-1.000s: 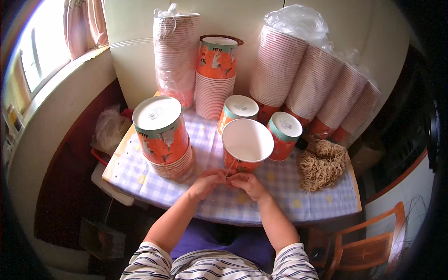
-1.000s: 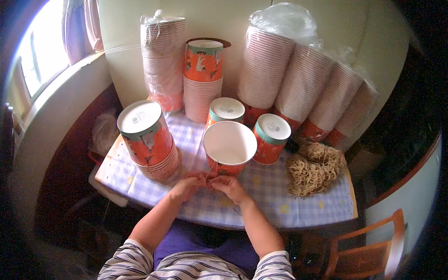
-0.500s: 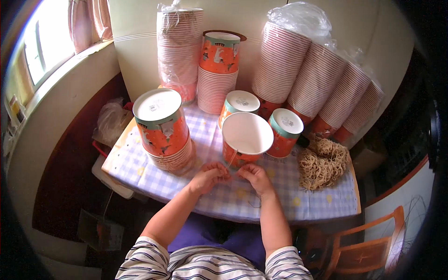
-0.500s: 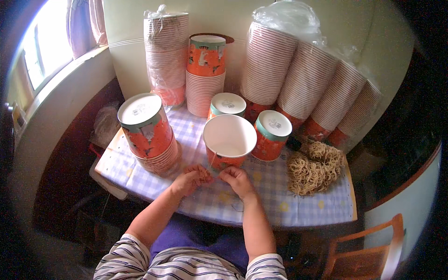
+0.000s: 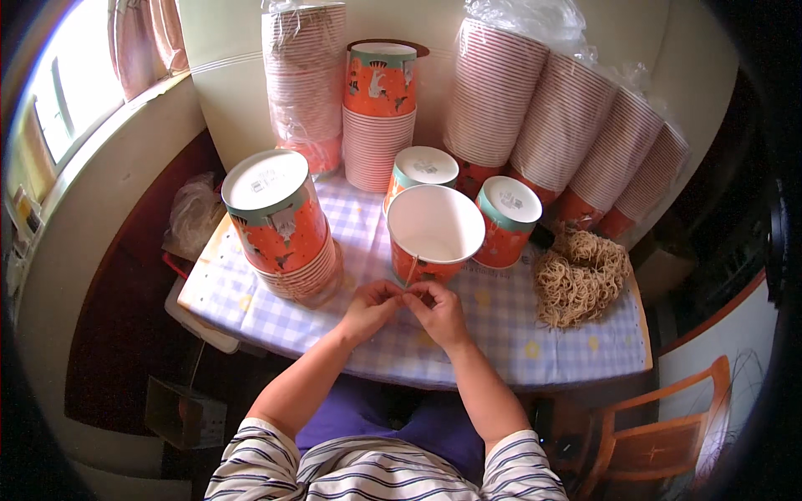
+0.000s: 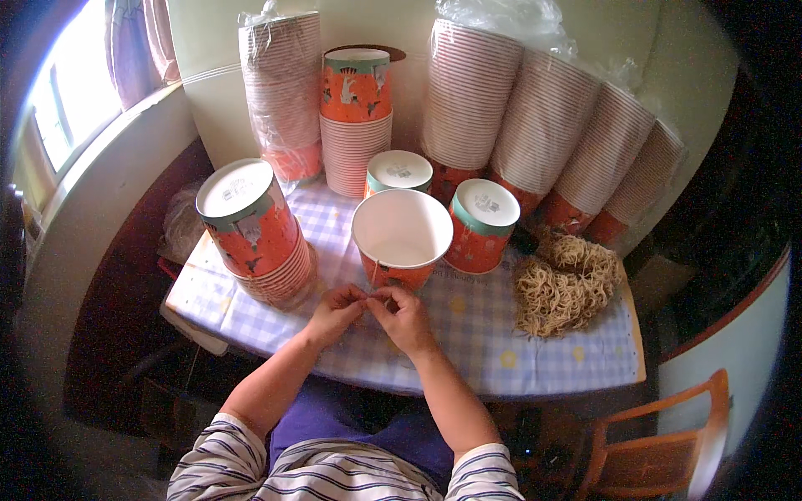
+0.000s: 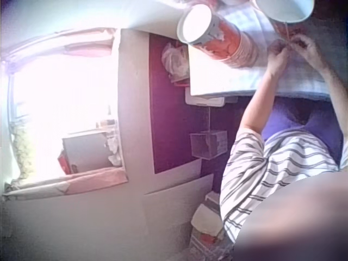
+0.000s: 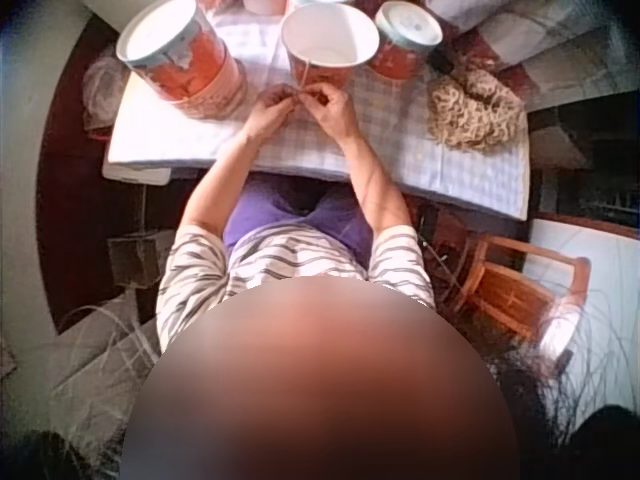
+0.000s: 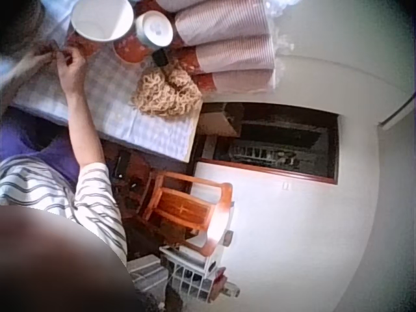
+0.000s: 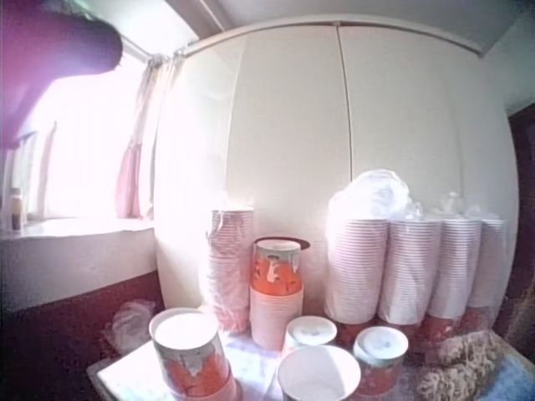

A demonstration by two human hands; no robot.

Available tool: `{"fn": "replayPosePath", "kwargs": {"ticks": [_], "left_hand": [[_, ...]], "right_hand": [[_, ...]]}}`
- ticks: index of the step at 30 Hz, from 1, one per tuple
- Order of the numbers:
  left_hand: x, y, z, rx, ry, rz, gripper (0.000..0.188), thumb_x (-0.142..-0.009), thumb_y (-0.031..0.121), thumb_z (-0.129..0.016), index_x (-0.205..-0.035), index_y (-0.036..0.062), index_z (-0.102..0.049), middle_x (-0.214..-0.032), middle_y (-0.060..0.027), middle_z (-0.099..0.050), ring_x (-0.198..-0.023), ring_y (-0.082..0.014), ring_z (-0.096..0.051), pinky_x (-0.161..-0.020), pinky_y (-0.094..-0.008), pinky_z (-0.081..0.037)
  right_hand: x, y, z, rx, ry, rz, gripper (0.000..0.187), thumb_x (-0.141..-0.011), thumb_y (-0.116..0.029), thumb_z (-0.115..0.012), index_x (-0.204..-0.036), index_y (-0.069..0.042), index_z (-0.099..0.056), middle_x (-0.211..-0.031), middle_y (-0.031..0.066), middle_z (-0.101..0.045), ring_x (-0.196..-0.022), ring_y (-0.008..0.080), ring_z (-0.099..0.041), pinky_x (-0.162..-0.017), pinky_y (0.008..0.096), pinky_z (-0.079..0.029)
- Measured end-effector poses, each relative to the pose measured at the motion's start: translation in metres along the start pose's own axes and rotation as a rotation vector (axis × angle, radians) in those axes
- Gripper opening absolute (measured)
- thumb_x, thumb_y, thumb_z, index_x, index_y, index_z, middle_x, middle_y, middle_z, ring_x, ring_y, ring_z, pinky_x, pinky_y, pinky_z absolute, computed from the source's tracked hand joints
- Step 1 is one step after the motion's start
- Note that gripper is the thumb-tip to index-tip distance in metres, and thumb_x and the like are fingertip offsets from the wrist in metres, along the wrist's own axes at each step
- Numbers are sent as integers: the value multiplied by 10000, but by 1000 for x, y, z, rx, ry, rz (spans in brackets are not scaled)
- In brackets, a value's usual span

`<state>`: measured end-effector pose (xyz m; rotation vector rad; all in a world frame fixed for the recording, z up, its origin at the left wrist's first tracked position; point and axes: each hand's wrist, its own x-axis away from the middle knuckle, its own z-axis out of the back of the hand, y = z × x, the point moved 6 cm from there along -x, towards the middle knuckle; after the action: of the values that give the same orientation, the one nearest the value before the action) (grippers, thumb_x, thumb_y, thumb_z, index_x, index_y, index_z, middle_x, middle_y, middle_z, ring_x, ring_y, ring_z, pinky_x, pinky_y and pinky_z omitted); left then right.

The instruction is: Threading and tying decorative strings onto paper containers.

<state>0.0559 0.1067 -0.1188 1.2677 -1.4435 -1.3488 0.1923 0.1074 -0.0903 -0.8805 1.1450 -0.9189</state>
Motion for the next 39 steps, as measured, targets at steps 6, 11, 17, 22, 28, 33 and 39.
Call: {"fn": "replayPosePath", "kwargs": {"ticks": [6,11,17,22,28,33,39], "left_hand": [[-4,-2,0,-55,-67,-101,111,-842,76,-595,-929,8,-599,-800,8,-586,-669,-41,-501,-566,-191,-412],[-11,-3,7,8,-162,7,157,-816,62,-603,-967,20,-586,-809,14,-577,-682,-37,-493,-570,-197,-413],[-9,22,7,-345,-7,-292,260,-779,72,-629,-1028,24,-570,-746,20,-551,-632,-42,-481,-553,-212,-414],[3,37,-5,-647,45,-399,458,-712,22,-613,-1161,67,-534,-707,-69,-546,-532,-153,-504,-521,-284,-434],[10,44,-3,-738,119,-642,565,-694,24,-607,-1240,111,-496,-714,-82,-567,-605,-237,-554,-582,-361,-453],[9,48,-11,-838,26,-647,604,-683,34,-609,-1266,124,-479,-726,-82,-582,-644,-266,-569,-619,-391,-450],[5,42,-12,-864,22,-543,595,-682,43,-610,-1258,118,-484,-733,-88,-585,-647,-271,-573,-615,-394,-448]], "right_hand": [[0,-10,3,79,80,77,118,-780,-87,-701,-846,-8,-643,-741,24,-623,-629,79,-549,-580,228,-447],[0,-7,3,63,52,97,121,-779,-76,-682,-856,5,-634,-785,73,-628,-659,109,-585,-588,242,-469],[1,2,5,-2,39,-15,83,-791,-60,-673,-841,-5,-639,-723,6,-626,-633,49,-536,-572,212,-438],[4,7,1,-12,0,-83,99,-805,-73,-660,-873,-4,-637,-740,21,-643,-655,66,-565,-593,224,-460],[3,6,-2,18,-40,-95,114,-824,-98,-644,-887,-4,-633,-760,50,-658,-677,92,-593,-615,246,-478],[3,0,-3,18,-24,-70,90,-816,-67,-647,-870,4,-637,-712,25,-636,-636,59,-556,-583,219,-455],[3,3,-1,16,-27,-76,91,-812,-66,-646,-866,6,-634,-727,31,-641,-645,64,-561,-587,224,-460]]}}
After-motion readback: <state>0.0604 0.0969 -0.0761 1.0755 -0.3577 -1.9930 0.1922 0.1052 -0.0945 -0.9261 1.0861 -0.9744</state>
